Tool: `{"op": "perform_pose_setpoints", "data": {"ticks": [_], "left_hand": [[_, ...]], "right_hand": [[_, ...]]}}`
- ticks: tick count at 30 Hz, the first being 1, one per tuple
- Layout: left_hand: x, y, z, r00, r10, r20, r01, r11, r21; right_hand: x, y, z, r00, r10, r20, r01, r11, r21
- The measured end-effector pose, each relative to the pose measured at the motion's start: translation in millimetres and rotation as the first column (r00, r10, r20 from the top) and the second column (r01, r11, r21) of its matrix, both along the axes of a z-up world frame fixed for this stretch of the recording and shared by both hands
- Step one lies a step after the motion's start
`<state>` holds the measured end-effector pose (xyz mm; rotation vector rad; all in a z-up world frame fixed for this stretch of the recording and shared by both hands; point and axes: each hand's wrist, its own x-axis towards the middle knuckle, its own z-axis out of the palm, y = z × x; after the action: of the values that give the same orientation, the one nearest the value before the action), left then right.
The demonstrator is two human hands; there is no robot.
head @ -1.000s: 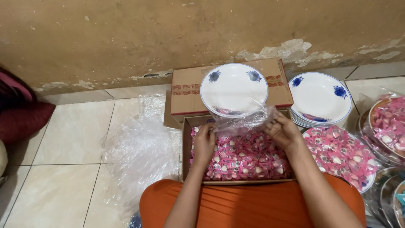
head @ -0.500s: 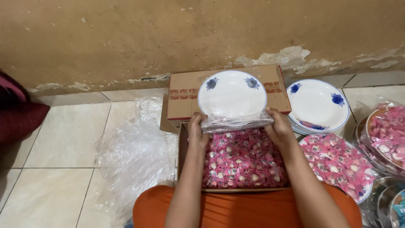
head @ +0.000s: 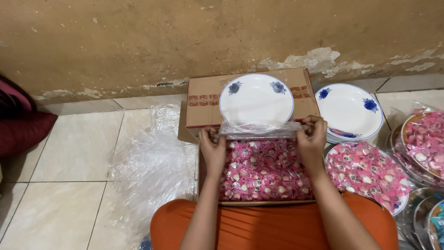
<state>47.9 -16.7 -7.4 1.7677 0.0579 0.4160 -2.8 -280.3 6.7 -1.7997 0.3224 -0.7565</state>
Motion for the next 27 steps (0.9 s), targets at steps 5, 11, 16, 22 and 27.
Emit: {"op": "perform_pose_setpoints", "data": {"ticks": [5,11,16,22,27], "left_hand": [[-12,-11,15,0.994,-0.042,-0.103,0.020,0.979,-0.202],[18,-22,-28,0.957,-0.158,-0.244,-0.095,0.622,-0.777],[65,-12,-83,0.944,-0.208,-0.255,-0.167,0.364,-0.916],[74,-13,-76,0.850,-0.480,-0.217,-0.015,0.389,-0.921],[56,-20,-25,0.859,-0.466,-0.213,-0.079,0.291,-0.953]], "right_hand": [[14,-18,-20,0.972,0.218,0.081,-0.198,0.595,0.779],[55,-49,-85,0.945,0.272,0.180,-0.207,0.074,0.976],[116,-97,-188,0.955,0.244,0.171,-0.199,0.096,0.975],[5,-6,32,0.962,0.265,-0.067,-0.273,0.925,-0.265],[80,-58,-104,0.985,0.102,0.142,-0.173,0.438,0.882]]}}
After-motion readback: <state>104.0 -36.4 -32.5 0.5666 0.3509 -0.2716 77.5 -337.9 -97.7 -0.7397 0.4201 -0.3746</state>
